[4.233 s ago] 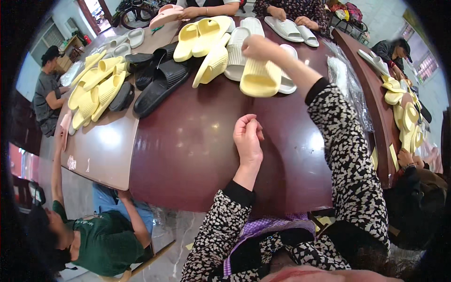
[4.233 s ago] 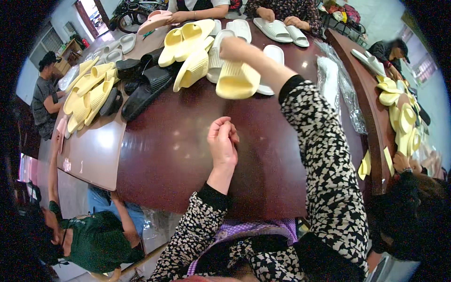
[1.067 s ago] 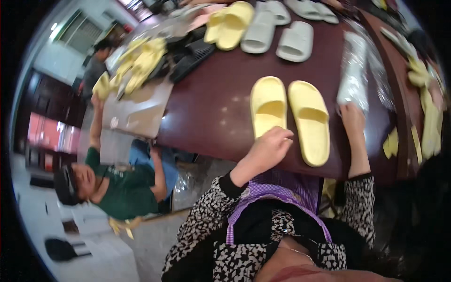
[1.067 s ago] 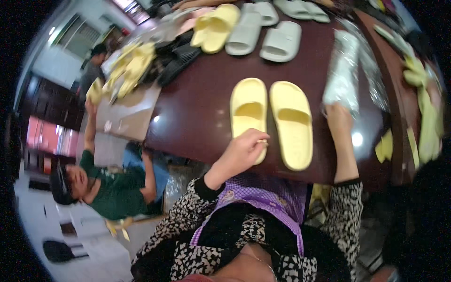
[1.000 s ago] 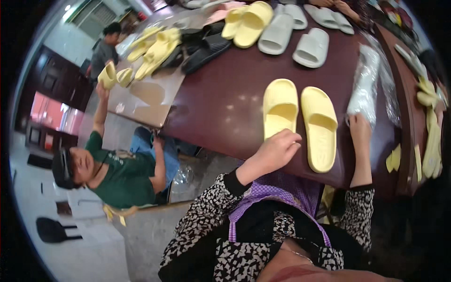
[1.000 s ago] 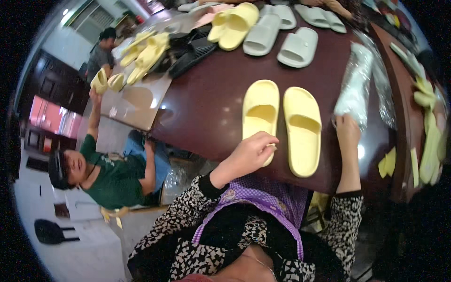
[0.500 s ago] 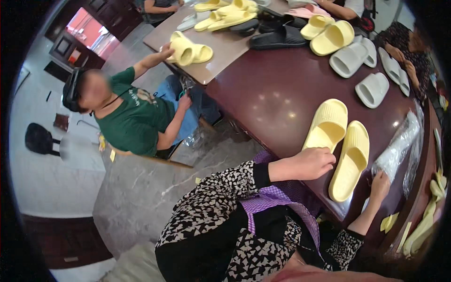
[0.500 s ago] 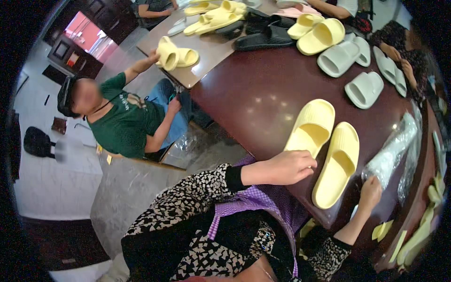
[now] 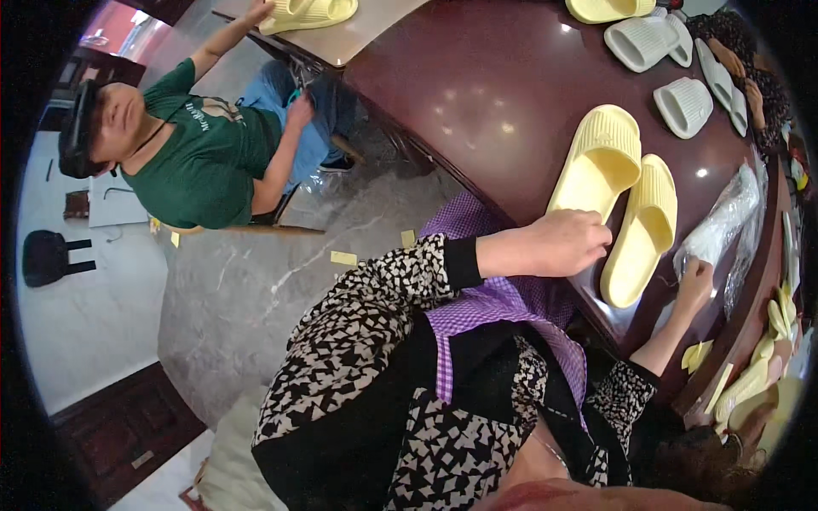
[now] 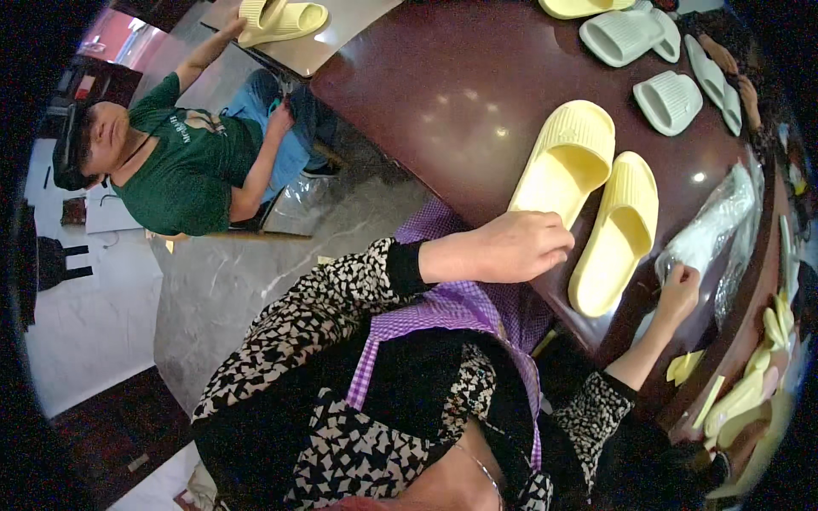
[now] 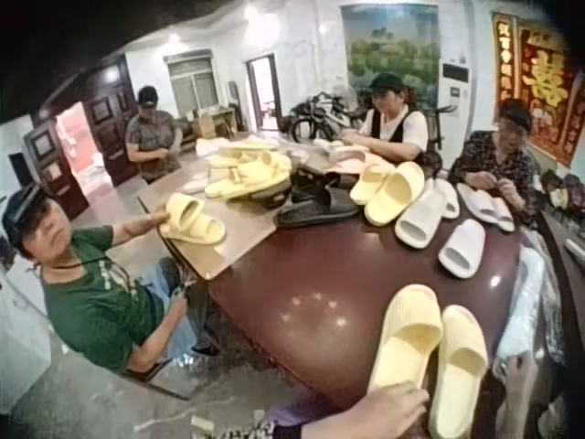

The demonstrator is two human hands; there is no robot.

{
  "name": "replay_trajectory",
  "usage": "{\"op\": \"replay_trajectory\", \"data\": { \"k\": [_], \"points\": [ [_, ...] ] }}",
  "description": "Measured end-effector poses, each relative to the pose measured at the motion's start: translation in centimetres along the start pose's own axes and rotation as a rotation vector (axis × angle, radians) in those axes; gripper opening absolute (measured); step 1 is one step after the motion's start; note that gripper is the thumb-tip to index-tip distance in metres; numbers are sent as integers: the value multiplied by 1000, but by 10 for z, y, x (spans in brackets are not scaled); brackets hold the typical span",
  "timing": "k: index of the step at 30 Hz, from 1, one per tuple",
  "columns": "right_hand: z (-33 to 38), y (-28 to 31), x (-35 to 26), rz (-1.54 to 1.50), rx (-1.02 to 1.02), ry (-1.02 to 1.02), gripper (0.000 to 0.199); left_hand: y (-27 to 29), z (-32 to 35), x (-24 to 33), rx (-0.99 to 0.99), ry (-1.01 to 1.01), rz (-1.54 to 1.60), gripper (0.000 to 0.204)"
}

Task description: The person attaches pairs of foam slippers together by threading plastic tag fasteners through the slippers and securing them by hand.

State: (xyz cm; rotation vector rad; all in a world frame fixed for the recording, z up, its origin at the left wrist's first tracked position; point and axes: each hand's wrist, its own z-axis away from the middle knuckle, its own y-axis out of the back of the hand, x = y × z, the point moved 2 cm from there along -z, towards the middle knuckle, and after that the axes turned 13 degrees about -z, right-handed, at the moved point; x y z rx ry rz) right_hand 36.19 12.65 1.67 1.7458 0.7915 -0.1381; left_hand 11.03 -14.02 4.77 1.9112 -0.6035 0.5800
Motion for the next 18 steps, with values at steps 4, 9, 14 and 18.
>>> {"op": "replay_trajectory", "data": {
  "k": [4,9,14,18],
  "points": [
    [2,-6,-12,-22,-23,-40,29,-8,10,-8,-42,43,9,15],
    [7,4,0,-21,-30,-28,30,-1,12,2,-7,8,54,16],
    [20,8,18,-101,57,-21,30,-5,10,7,-5,-19,92,14],
    [36,12,19,-186,-10,-137,30,2,6,15,-19,-32,113,14]
  ]
}}
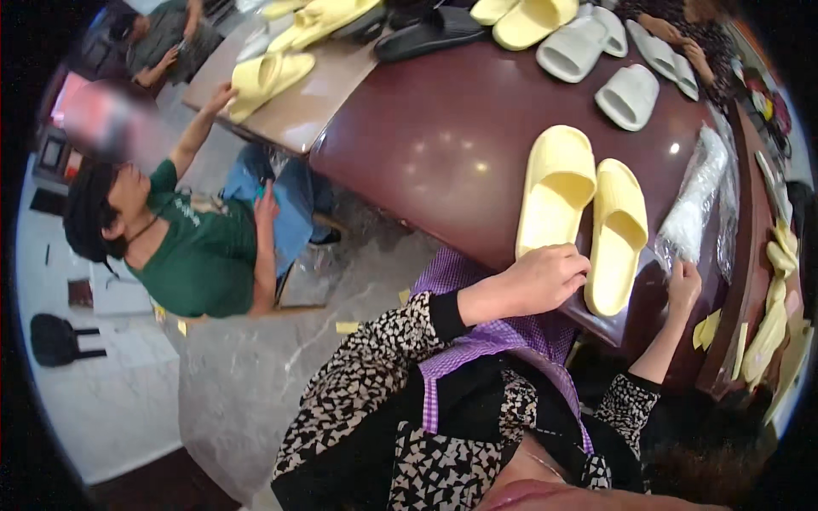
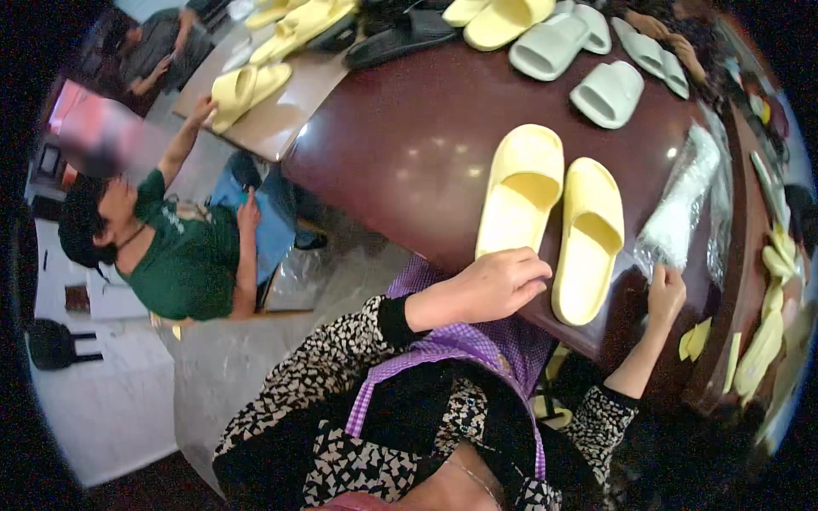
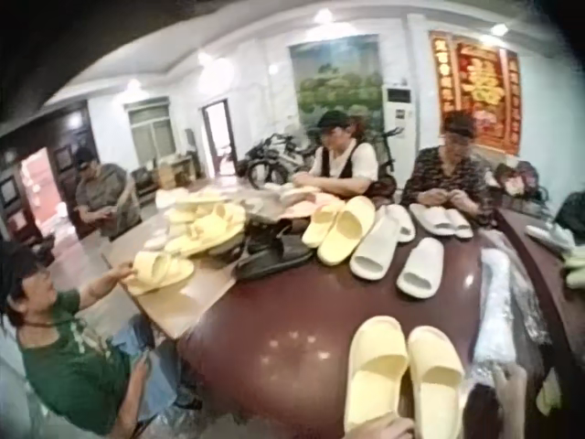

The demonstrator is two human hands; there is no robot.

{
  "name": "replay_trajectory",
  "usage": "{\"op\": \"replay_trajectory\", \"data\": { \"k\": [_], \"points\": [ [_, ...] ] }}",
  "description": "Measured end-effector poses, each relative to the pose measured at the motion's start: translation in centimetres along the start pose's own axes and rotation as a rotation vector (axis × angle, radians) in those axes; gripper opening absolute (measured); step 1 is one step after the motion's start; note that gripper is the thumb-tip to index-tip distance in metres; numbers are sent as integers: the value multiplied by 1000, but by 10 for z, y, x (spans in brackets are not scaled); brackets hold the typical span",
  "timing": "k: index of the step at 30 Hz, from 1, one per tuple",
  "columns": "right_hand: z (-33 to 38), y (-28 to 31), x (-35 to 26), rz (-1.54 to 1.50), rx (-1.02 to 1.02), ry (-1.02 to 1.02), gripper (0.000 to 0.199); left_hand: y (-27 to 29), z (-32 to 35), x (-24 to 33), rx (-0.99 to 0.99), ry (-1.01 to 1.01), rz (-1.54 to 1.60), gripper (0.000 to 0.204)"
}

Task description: The person attaches pairs of foam slippers together by threading plastic tag fasteners through the slippers and securing them by hand.

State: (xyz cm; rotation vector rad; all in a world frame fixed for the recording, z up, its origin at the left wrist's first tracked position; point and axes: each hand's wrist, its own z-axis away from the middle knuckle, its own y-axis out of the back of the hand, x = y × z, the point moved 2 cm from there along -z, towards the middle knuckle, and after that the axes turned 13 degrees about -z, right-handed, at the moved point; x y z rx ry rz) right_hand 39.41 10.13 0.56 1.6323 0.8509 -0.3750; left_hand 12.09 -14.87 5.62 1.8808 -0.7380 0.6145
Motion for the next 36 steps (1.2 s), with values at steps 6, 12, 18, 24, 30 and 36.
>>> {"op": "replay_trajectory", "data": {
  "k": [6,12,18,24,30,36],
  "points": [
    [16,0,-20,8,15,-111,22,-10,-23,10,-83,-58,24,15],
    [24,-3,-28,-107,154,40,20,-20,-32,20,-153,-16,-6,15],
    [62,26,-37,-202,167,-19,19,-50,-52,31,-227,-70,-41,15],
    [111,24,-73,-394,59,-19,13,-79,-79,48,-63,-458,-297,19],
    [133,41,-104,-539,-77,-8,11,-102,-91,51,-85,-579,-284,21],
    [132,56,-114,-596,-177,-2,11,-100,-90,48,-67,-624,-173,23]
  ]
}}
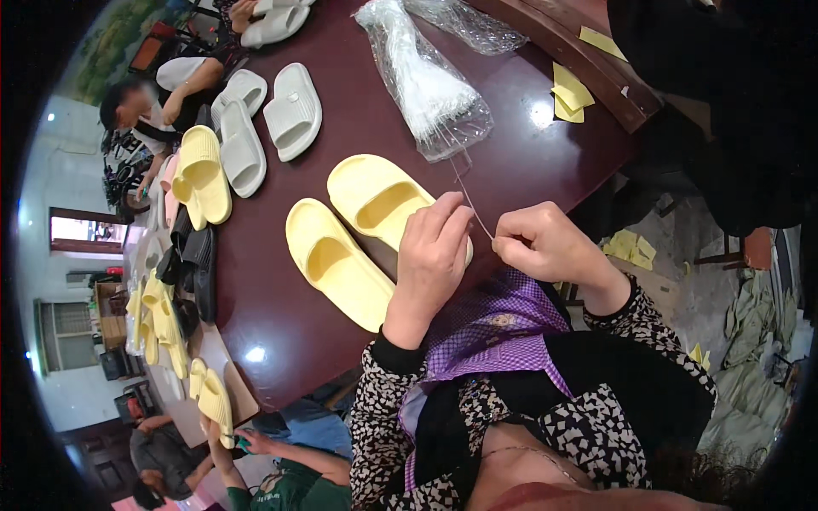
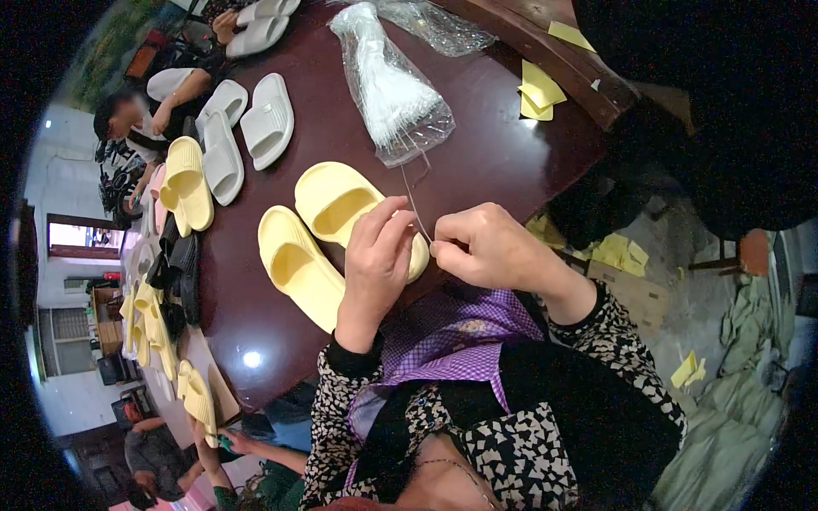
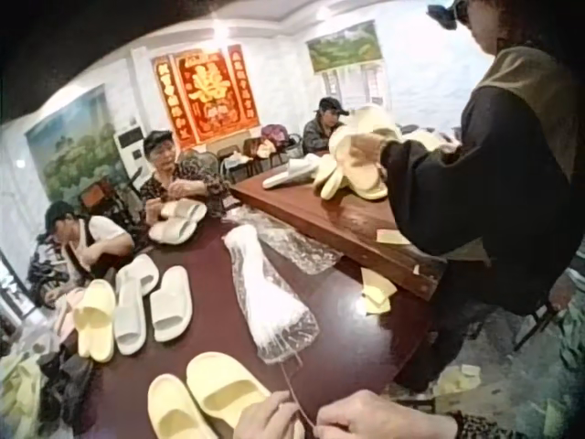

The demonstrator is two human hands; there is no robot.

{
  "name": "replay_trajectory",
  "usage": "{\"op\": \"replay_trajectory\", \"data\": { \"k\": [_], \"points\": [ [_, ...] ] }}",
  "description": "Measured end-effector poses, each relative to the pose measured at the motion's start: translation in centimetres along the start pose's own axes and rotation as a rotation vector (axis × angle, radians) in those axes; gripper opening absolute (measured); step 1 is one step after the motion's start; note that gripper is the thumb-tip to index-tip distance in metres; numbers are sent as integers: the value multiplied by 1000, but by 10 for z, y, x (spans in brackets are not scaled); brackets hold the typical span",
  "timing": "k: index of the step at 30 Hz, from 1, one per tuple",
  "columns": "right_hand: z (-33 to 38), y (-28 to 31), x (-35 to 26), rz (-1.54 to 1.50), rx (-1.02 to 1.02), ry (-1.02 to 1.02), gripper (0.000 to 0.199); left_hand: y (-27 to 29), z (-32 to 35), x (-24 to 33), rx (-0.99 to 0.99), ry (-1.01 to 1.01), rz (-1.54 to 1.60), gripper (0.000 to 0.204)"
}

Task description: The person attaches pairs of foam slippers together by threading plastic tag fasteners through the slippers and securing them by hand.

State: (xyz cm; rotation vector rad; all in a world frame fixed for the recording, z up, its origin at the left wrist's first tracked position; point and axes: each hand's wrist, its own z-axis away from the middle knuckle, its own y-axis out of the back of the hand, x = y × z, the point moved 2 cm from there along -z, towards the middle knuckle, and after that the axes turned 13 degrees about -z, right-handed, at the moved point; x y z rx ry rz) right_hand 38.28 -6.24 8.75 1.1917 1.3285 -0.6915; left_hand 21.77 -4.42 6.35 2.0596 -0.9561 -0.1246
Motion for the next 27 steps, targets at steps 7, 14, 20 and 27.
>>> {"op": "replay_trajectory", "data": {
  "k": [7,14,20,27],
  "points": [
    [-4,-4,-9,-13,-71,113,11,4,-4,-2,59,-22,31,20],
    [-53,23,-4,-185,-197,112,11,12,17,-15,125,326,393,11],
    [-159,28,103,773,-17,249,40,48,41,-31,386,707,995,9],
    [-171,32,127,922,-93,207,48,110,90,-53,704,780,899,7]
  ]
}}
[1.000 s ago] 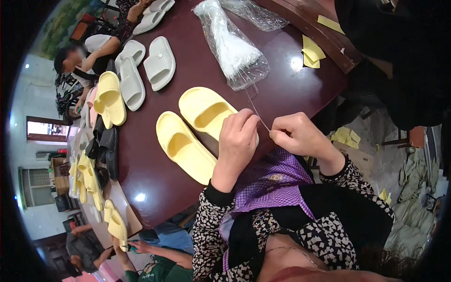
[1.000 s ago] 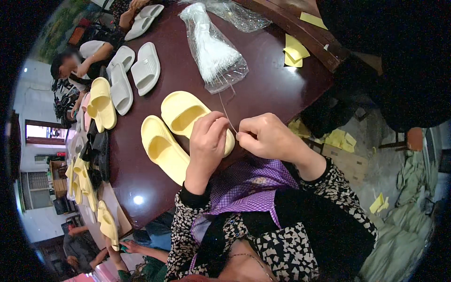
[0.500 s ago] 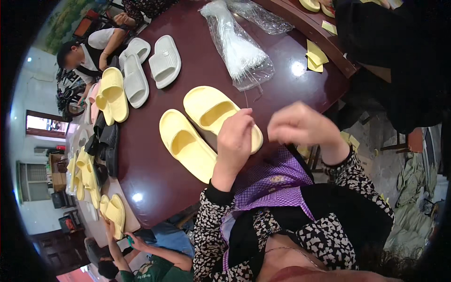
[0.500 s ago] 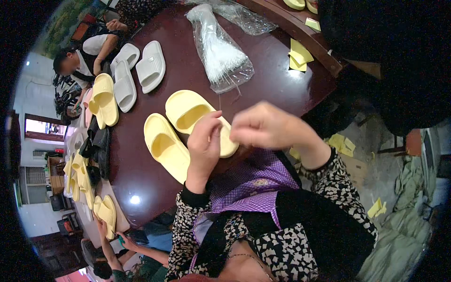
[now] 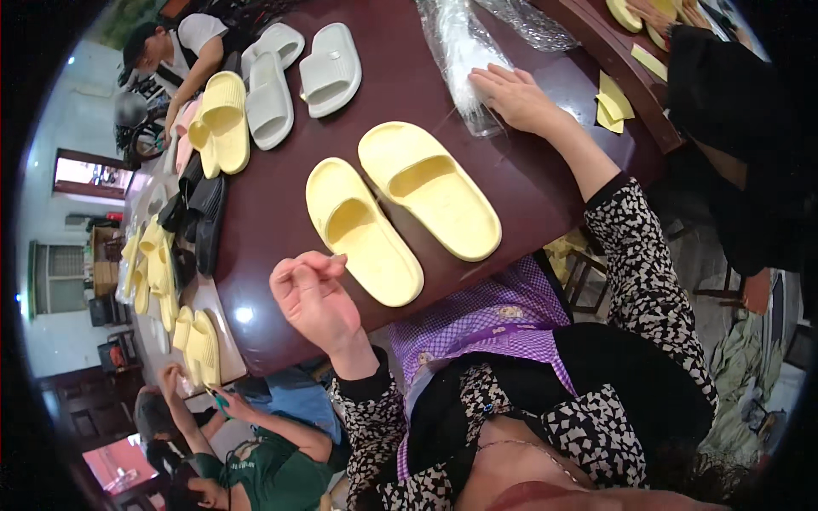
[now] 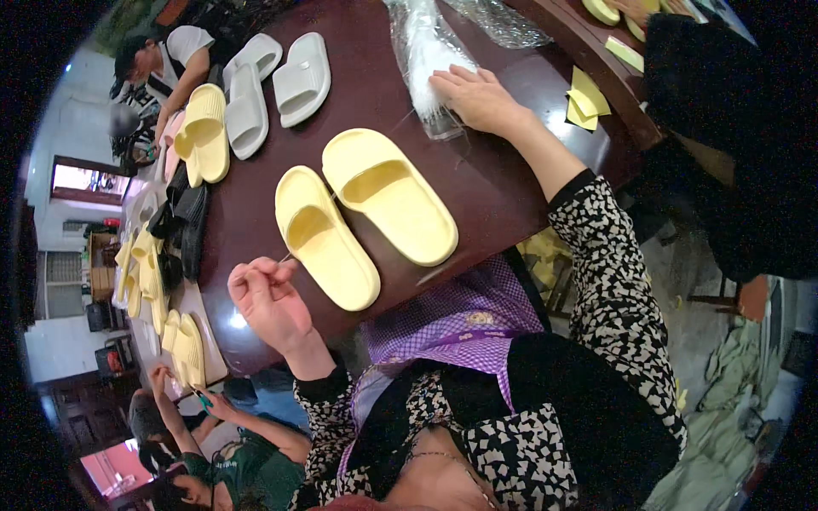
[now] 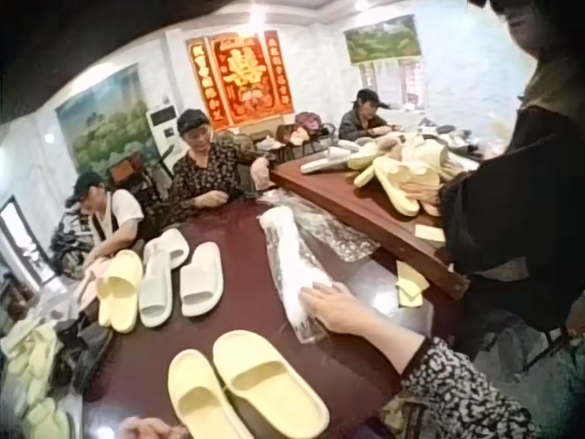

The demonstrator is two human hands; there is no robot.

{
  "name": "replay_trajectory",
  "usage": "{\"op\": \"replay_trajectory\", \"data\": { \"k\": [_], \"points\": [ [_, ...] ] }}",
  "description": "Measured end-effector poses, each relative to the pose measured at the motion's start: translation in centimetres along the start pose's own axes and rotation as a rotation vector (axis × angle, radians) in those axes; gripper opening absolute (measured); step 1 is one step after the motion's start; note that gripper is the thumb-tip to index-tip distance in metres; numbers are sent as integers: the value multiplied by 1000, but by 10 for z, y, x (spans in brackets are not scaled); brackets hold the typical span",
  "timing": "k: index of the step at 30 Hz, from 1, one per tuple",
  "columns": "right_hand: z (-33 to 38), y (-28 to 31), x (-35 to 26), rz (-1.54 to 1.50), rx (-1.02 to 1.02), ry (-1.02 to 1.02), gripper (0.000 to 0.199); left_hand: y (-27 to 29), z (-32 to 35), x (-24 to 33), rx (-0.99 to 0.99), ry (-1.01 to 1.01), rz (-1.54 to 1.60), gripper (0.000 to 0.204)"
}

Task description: The person attaches pairs of foam slippers together by threading plastic tag fasteners through the slippers and securing them by hand.

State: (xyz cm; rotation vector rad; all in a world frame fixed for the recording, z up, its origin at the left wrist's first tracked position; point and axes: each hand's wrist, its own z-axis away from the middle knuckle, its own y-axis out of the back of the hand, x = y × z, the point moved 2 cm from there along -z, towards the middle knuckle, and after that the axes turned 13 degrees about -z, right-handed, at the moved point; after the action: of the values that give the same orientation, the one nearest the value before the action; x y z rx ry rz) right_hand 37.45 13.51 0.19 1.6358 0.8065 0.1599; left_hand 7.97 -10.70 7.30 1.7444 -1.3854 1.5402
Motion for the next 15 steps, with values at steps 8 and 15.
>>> {"op": "replay_trajectory", "data": {
  "k": [8,15],
  "points": [
    [3,7,4,18,22,17,46,56,9,39,202,-138,-87,7],
    [6,60,-123,-808,59,92,26,48,17,57,142,-57,-51,9]
  ]
}}
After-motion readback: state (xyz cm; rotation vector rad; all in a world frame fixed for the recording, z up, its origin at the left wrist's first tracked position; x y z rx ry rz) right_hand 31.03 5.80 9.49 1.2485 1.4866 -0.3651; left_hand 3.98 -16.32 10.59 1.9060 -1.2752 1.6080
